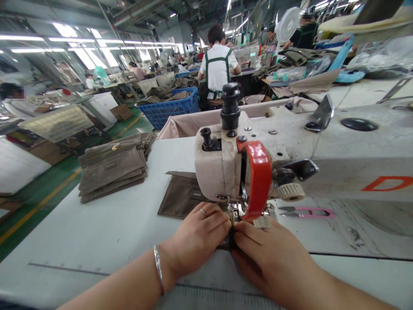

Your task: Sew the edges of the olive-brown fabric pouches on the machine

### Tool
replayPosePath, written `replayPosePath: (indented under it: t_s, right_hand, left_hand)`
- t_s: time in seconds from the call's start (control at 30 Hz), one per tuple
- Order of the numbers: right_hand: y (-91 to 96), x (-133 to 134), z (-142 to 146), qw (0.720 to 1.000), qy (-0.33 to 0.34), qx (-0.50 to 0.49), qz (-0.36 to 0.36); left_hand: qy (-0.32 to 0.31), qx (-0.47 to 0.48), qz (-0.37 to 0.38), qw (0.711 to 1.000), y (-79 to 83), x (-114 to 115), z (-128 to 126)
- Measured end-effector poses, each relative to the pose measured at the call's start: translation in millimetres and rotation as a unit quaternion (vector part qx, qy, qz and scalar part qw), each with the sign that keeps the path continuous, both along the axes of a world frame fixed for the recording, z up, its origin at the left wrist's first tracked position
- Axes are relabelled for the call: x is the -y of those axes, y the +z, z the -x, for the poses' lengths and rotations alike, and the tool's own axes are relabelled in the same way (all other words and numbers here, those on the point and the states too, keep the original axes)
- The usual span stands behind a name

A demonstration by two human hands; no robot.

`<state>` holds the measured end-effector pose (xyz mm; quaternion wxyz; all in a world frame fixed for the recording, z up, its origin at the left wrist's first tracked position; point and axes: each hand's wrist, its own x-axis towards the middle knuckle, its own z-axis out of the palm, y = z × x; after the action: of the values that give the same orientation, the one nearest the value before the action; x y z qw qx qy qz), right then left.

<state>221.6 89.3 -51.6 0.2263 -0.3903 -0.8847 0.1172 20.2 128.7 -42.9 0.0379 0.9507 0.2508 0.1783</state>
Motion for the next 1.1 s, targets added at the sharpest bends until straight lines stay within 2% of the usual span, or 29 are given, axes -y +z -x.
replayPosePath:
  t_s: [0.23, 0.47, 0.73, 0.93, 1.1]
  right_hand:
    - [8.1, -6.8, -19.2, 0.998, 0.06, -0.013, 0.011]
    - [8.5, -9.6, -23.5, 0.998, 0.013, -0.019, -0.063]
    - [4.3, -10.9, -16.7, 0.999, 0.002, 0.018, -0.037]
    - [1.0, -10.5, -14.0, 0.998, -0.005, 0.033, -0.047]
    - [-0.1, -7.9, -13.6, 0.999, 0.022, 0.028, -0.033]
  left_hand:
    - [0.019, 0.042, 0.029, 0.999, 0.9, -2.1, -1.8]
    - [0.026, 0.03, 0.032, 0.999, 2.5, -4.0, -3.1]
    - [0.047, 0.045, 0.053, 0.996, 1.5, -4.0, -4.3]
    - [0.035, 0.067, 0.027, 0.997, 1.1, -2.6, -6.2]
    - [0.047, 0.052, 0.031, 0.997, 4.6, -2.0, -7.7]
